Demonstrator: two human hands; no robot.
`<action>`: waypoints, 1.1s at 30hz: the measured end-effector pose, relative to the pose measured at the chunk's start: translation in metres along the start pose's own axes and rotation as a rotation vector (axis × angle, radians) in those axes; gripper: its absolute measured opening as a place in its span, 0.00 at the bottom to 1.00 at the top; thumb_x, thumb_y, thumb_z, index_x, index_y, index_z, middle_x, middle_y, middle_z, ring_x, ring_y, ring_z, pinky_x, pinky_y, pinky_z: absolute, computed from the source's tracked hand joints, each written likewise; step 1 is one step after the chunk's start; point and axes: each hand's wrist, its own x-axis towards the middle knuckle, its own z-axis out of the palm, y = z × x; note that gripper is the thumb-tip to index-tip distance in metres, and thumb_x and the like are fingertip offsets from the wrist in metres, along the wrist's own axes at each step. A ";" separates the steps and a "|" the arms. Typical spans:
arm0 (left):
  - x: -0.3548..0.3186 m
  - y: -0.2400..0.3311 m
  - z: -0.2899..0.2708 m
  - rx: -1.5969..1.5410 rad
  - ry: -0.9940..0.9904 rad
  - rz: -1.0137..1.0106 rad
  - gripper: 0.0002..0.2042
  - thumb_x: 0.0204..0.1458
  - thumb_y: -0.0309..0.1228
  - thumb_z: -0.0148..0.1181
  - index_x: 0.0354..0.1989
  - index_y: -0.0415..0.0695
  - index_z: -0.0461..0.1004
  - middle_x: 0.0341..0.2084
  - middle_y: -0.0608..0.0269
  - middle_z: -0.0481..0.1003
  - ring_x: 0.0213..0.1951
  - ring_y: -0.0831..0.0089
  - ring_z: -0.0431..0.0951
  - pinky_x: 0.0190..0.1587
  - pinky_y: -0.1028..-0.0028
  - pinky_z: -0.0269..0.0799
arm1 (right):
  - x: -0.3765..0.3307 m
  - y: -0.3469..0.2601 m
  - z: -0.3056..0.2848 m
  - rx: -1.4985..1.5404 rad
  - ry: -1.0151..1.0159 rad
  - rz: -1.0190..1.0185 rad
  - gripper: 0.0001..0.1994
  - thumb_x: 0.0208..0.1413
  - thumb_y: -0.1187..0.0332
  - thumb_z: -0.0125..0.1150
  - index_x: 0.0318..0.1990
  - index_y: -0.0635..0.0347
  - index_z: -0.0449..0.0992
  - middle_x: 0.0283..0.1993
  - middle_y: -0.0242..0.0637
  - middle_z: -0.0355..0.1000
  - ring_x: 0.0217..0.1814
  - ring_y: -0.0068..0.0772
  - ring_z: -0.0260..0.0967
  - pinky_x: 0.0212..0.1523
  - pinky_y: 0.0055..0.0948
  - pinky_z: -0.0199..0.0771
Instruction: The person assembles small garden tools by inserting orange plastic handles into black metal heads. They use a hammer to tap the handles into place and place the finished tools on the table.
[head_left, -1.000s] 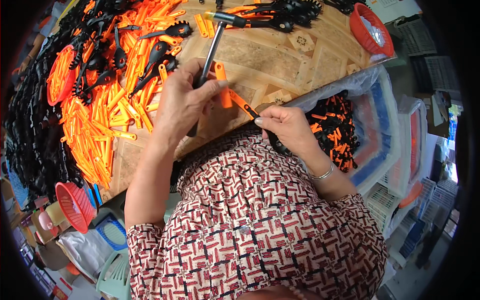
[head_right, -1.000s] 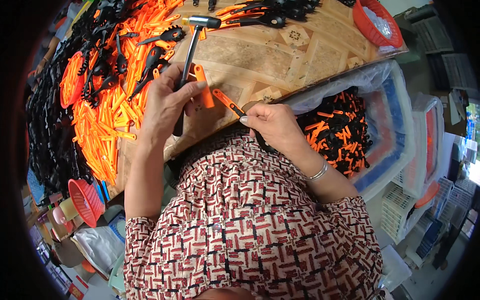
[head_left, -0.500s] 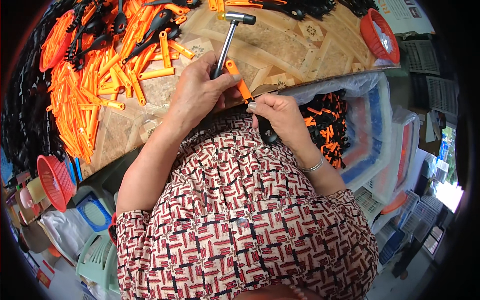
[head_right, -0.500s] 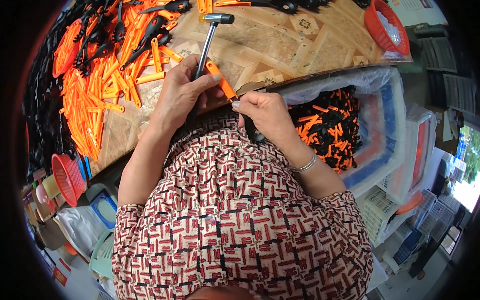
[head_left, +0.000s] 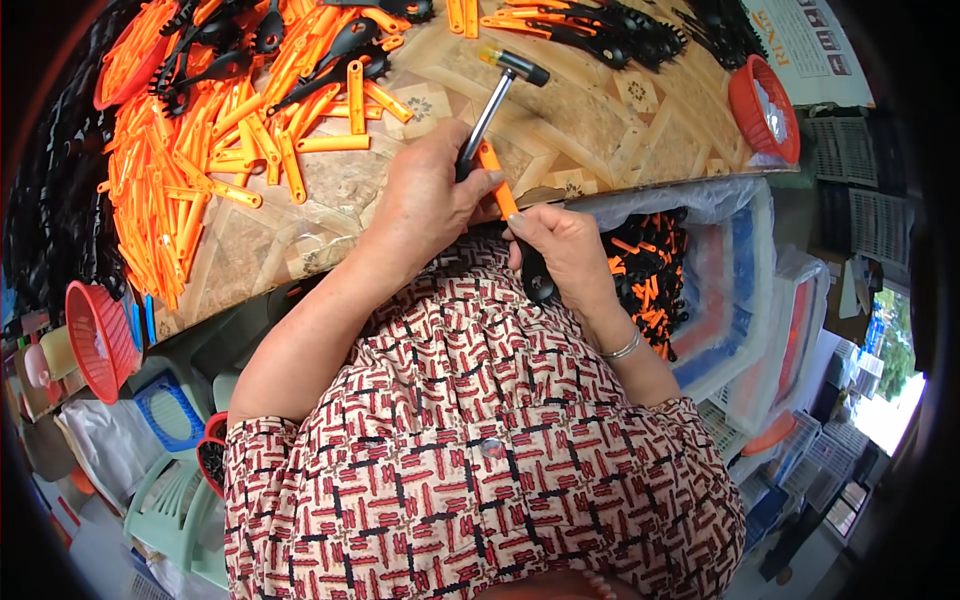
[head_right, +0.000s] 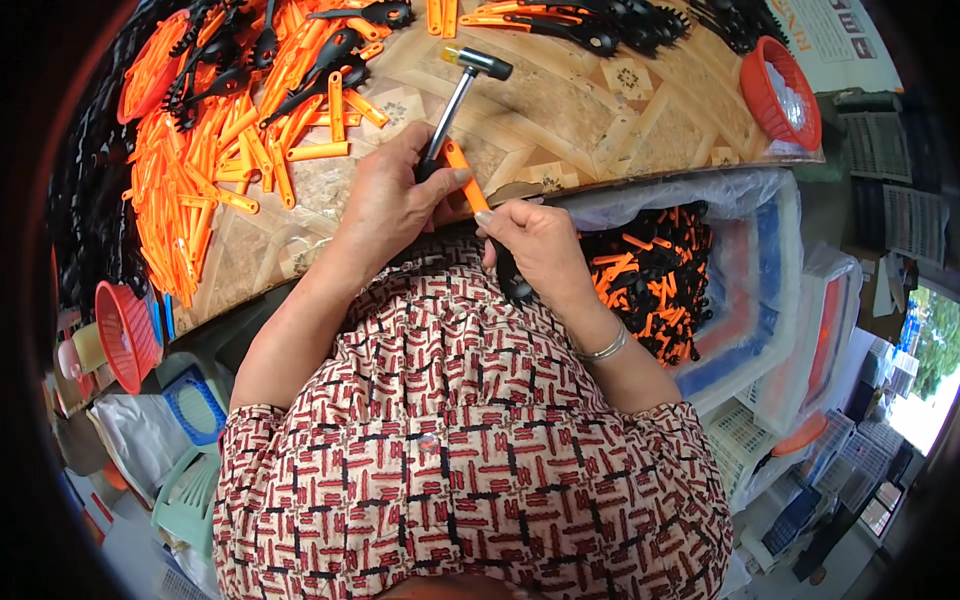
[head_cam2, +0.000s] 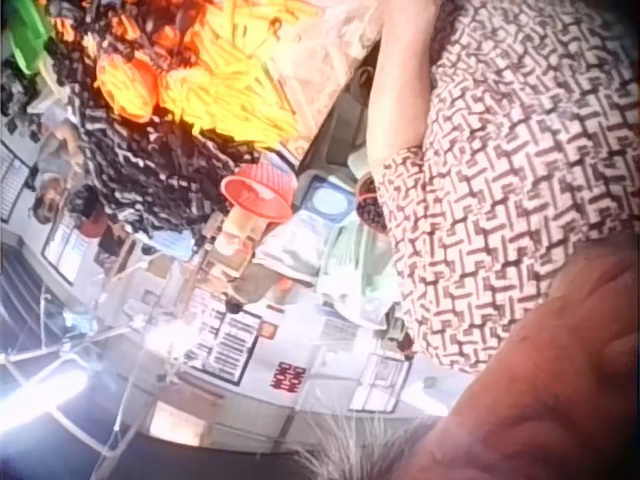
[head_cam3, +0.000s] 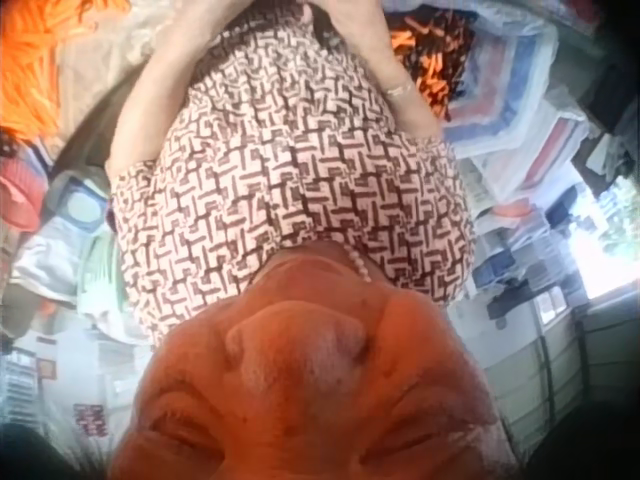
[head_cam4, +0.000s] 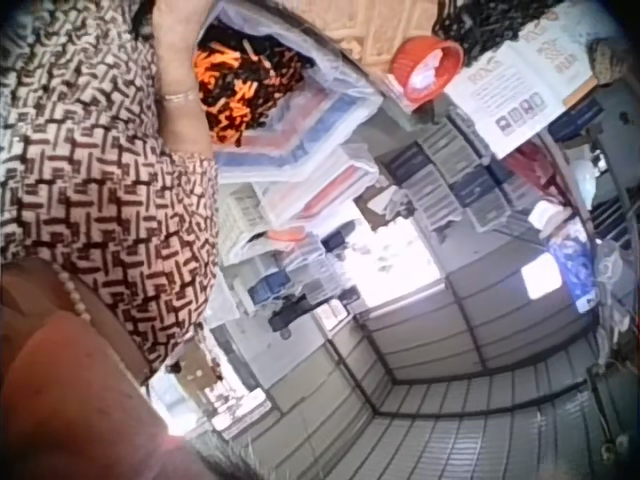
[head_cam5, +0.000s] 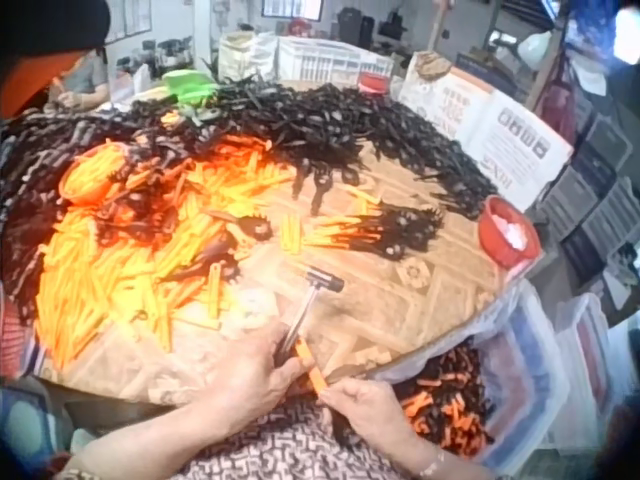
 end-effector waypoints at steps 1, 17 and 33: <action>0.001 0.002 -0.001 0.070 0.009 0.033 0.10 0.59 0.30 0.68 0.37 0.40 0.72 0.22 0.66 0.75 0.22 0.81 0.76 0.23 0.77 0.71 | 0.000 -0.004 0.000 0.045 0.006 0.050 0.14 0.67 0.64 0.62 0.30 0.65 0.81 0.22 0.30 0.77 0.24 0.15 0.70 0.28 0.19 0.68; -0.080 0.012 -0.069 0.606 -0.012 0.225 0.28 0.58 0.23 0.63 0.67 0.59 0.72 0.24 0.55 0.72 0.24 0.56 0.76 0.28 0.59 0.71 | 0.000 -0.013 0.002 0.076 0.008 0.091 0.15 0.67 0.65 0.62 0.30 0.67 0.81 0.20 0.34 0.77 0.20 0.18 0.71 0.23 0.20 0.69; -0.073 0.024 -0.057 0.471 0.227 0.518 0.32 0.51 0.21 0.65 0.66 0.63 0.75 0.21 0.62 0.65 0.21 0.64 0.71 0.22 0.64 0.67 | -0.001 -0.017 0.004 0.112 0.004 0.130 0.15 0.67 0.64 0.63 0.31 0.67 0.80 0.21 0.34 0.76 0.21 0.19 0.72 0.24 0.19 0.69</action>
